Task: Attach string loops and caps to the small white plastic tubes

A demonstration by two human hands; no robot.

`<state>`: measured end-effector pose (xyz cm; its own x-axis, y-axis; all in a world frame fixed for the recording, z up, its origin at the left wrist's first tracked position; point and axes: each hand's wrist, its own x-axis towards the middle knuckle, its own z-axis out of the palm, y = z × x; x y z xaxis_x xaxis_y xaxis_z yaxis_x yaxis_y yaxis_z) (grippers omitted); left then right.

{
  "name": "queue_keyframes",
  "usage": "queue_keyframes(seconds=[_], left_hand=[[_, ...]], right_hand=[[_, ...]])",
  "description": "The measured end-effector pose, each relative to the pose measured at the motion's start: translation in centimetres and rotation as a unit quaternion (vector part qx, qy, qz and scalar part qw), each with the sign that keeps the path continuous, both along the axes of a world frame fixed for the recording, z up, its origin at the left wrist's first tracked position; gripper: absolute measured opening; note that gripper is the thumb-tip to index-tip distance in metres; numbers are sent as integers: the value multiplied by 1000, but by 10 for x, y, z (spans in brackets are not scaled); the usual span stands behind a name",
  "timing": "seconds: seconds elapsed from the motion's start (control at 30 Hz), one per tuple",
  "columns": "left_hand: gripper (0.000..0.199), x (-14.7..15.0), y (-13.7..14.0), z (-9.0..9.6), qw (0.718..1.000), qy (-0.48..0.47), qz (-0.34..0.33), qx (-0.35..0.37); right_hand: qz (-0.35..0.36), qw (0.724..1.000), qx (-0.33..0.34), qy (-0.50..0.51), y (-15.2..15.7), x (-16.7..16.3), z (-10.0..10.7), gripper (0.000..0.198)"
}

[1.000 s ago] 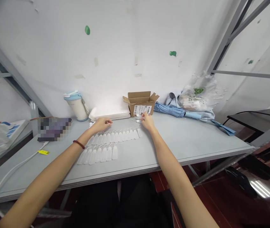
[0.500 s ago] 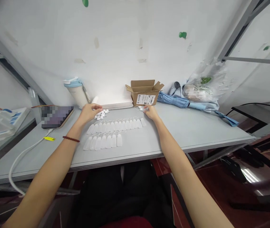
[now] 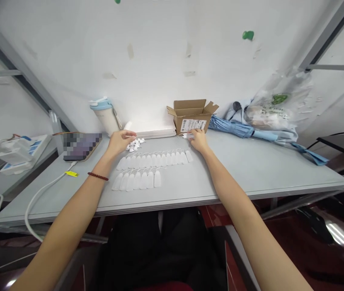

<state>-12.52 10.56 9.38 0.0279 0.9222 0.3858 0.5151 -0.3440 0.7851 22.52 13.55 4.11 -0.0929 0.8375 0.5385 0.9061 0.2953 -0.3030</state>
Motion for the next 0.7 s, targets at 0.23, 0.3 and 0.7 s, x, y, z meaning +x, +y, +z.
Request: queue_keyframes(seconds=[0.23,0.3,0.7], left_hand=[[30,6,-6,2,998,-43,-41,4],[31,9,-8,2,998,-41,-42,2],[27,19,-14,2,999,14,-39,23]], right_hand=[[6,995,-58,82,-38,-14,35,12],[35,994,-35,97,-52,-21,45,12],[63,920,-385,34,-80,-12,71,27]])
